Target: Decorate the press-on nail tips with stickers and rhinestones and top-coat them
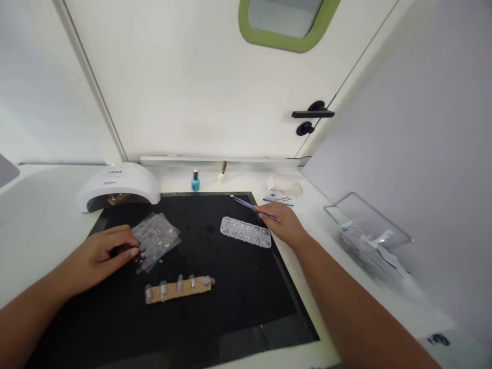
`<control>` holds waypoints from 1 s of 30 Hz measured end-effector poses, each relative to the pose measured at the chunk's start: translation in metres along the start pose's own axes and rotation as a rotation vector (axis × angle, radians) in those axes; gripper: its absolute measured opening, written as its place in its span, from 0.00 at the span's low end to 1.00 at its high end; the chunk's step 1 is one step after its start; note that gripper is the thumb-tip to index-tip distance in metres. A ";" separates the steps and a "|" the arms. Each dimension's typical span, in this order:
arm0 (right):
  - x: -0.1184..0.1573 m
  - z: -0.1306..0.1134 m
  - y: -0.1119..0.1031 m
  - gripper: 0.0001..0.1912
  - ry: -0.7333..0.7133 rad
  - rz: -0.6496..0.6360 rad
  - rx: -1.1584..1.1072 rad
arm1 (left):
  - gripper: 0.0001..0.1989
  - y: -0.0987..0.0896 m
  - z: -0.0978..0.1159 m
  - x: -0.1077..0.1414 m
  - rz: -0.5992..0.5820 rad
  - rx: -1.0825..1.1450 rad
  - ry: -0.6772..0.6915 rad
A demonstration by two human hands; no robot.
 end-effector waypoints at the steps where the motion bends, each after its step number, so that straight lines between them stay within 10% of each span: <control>1: 0.000 -0.001 0.001 0.14 -0.012 -0.015 0.021 | 0.11 0.000 -0.001 0.000 -0.005 -0.002 -0.002; 30: 0.005 0.001 0.006 0.15 0.131 -0.219 0.279 | 0.15 -0.003 0.002 0.001 -0.060 0.017 -0.045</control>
Point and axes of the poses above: each hand's wrist, its own x-axis away from the middle knuckle, its own y-axis out of the palm, z = x × y, the point moved 7 cm from there along -x, towards the middle knuckle, and after that the axes turned 1 degree about -z, right-handed, at the moved point
